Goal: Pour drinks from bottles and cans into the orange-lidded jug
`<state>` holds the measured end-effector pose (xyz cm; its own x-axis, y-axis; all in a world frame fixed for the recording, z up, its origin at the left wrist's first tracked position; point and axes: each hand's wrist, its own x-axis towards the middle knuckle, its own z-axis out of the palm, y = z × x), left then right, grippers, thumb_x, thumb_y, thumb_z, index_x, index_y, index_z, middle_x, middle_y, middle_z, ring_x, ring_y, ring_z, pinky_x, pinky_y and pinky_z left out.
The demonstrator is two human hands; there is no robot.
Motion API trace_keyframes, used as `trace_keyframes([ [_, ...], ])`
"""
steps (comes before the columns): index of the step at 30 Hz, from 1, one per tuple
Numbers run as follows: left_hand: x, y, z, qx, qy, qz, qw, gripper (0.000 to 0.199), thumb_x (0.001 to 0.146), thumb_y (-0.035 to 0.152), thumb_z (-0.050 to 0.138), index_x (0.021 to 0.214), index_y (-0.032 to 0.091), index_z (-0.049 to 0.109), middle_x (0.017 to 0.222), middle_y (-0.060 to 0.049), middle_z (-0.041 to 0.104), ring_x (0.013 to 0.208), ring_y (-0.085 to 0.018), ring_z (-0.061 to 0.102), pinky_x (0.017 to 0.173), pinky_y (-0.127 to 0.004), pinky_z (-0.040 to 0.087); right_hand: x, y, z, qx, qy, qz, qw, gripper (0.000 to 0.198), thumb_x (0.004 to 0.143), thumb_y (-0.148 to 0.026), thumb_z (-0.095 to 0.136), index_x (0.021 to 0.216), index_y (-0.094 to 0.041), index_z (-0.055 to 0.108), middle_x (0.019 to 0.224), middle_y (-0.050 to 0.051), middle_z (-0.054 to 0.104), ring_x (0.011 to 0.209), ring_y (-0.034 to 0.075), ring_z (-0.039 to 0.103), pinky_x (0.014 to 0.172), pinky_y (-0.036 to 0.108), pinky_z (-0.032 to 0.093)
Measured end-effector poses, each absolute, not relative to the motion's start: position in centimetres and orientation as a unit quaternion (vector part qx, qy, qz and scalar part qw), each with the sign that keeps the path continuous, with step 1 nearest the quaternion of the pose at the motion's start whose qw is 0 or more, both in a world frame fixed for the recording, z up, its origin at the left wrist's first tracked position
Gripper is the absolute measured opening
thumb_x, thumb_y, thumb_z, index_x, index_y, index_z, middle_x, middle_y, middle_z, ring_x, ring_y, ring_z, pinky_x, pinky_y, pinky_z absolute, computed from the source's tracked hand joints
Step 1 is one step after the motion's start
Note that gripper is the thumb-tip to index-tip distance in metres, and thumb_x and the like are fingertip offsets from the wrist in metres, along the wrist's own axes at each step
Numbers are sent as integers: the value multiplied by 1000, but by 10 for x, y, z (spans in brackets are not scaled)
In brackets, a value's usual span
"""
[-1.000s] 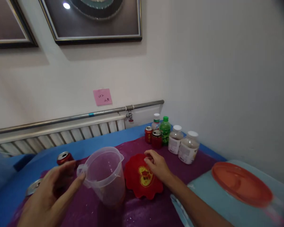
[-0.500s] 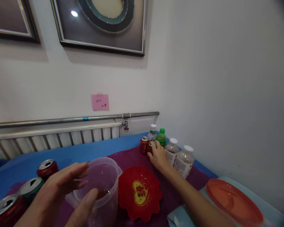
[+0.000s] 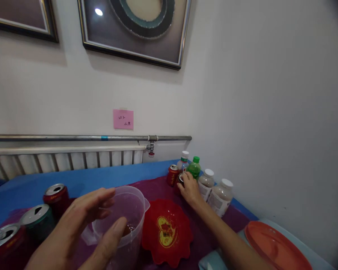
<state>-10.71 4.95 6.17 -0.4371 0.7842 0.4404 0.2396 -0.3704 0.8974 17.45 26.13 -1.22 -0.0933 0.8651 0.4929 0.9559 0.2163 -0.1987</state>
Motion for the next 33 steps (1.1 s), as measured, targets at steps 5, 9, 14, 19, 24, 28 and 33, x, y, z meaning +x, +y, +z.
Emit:
trace_keyframes([
  [5,-92,49,68,562,549,601,148,45,65,53,74,103,30,73,105,-5,72,93,-29,66,78,-36,56,171,204,35,-531,-781,-101,312,15,80,-15,57,95,-19,58,123,12,58,108,27,57,95,42,45],
  [9,-73,49,75,606,527,549,230,45,67,56,71,104,31,73,109,-7,72,98,-30,65,83,-40,55,158,138,83,-439,-805,-55,396,25,73,-11,60,96,-22,57,109,6,65,101,25,59,88,41,47],
  [14,-68,44,80,612,469,518,371,52,69,52,73,116,32,67,128,-6,63,120,-31,55,103,-45,43,133,73,129,-354,-809,48,468,32,73,-11,62,100,-27,57,109,0,66,100,19,61,84,31,50],
  [19,-88,49,81,563,287,529,566,60,70,44,77,125,26,60,133,-9,60,124,-31,53,103,-44,42,99,56,149,-271,-784,127,543,33,76,-14,64,104,-30,58,119,-2,64,107,18,62,90,31,51],
  [24,-104,45,88,458,215,589,630,51,74,41,73,122,25,63,125,-8,64,116,-29,59,94,-39,49,61,66,147,-189,-755,141,612,31,79,-20,66,108,-27,57,118,1,63,109,20,61,97,39,50],
  [28,-122,44,91,424,231,629,609,47,74,36,73,118,24,65,121,-9,66,108,-28,63,88,-39,53,50,77,137,-177,-763,162,600,44,84,-29,66,125,-29,51,132,5,57,116,22,57,96,41,51],
  [33,-150,51,87,397,354,678,507,63,63,32,81,121,17,60,115,-14,68,100,-31,66,78,-35,56,68,100,110,-225,-736,161,617,37,87,-32,63,123,-28,53,143,9,48,105,22,61,82,40,57],
])
